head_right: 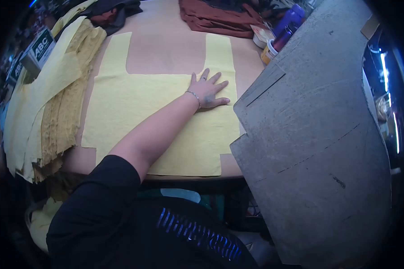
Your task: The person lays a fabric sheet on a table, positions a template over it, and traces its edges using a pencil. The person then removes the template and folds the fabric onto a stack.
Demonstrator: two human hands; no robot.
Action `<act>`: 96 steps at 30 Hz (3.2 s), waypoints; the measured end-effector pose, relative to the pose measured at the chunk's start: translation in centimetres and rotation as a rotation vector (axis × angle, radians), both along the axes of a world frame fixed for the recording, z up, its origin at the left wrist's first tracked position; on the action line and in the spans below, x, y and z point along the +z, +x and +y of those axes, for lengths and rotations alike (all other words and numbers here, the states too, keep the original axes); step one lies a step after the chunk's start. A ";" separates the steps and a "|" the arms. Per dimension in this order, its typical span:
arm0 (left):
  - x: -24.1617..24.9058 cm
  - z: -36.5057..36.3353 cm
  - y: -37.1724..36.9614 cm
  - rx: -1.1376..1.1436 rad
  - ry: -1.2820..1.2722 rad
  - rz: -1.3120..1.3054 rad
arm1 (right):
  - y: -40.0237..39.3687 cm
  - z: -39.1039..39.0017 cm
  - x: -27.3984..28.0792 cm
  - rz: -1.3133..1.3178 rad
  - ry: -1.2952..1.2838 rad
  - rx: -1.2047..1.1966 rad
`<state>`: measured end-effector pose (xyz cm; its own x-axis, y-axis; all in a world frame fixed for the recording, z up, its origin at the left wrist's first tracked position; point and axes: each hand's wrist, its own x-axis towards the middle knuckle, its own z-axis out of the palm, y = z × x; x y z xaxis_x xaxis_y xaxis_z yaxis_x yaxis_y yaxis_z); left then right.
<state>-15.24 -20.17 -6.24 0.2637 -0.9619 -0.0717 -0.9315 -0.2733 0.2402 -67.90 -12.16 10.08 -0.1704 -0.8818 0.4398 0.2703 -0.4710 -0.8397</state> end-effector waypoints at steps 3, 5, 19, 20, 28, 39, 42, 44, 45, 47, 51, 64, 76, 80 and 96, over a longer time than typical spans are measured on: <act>0.2 0.1 -0.5 -0.002 -0.001 0.004 | 0.3 0.1 -0.7 -0.009 0.018 -0.025; 0.1 0.4 -1.2 0.028 -0.024 0.003 | 0.4 0.1 -0.9 -0.013 0.018 -0.022; 6.1 11.7 7.8 -0.172 -0.499 1.597 | 2.0 -4.0 -0.5 0.059 0.079 0.348; 7.0 13.9 8.6 -0.143 -0.509 1.551 | 2.8 -4.9 -0.6 0.068 0.094 0.417; 6.0 26.5 8.0 0.534 -0.866 1.251 | 22.8 -11.3 -9.4 0.378 0.200 0.443; 0.0 29.5 9.8 0.717 -0.514 0.462 | 32.3 -12.1 -16.4 1.338 0.098 0.229; -1.0 29.7 10.5 0.736 -0.512 0.417 | 32.4 -11.7 -16.4 1.361 0.057 0.200; -0.6 29.6 10.2 0.733 -0.513 0.424 | 32.5 -11.5 -16.3 1.377 0.053 0.192; -0.5 29.6 10.0 0.732 -0.515 0.426 | 32.4 -11.5 -16.4 1.371 0.041 0.190; -1.3 29.8 10.4 0.731 -0.531 0.425 | 32.3 -11.6 -16.6 1.356 0.014 0.188; -0.5 29.6 9.5 0.718 -0.564 0.385 | 32.4 -11.4 -16.5 1.369 -0.011 0.168; -1.9 30.2 10.6 0.670 -0.615 0.599 | 32.3 -11.8 -17.0 1.348 -0.039 0.174; 1.3 30.2 12.0 0.559 -0.853 0.988 | 33.6 -11.8 -14.8 1.242 0.048 0.188; -0.9 30.3 15.1 0.690 -0.529 0.831 | 35.2 -12.5 -16.4 1.336 0.023 0.193; -1.6 30.0 13.4 0.775 -0.385 0.201 | 35.9 -11.3 -17.1 1.571 -0.188 0.035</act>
<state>-1.86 9.81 -7.88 0.8680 -0.4853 0.1050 -0.4487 -0.6760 0.5845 -31.97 -23.50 -7.00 0.5594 -0.7904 0.2498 -0.7642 -0.6085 -0.2139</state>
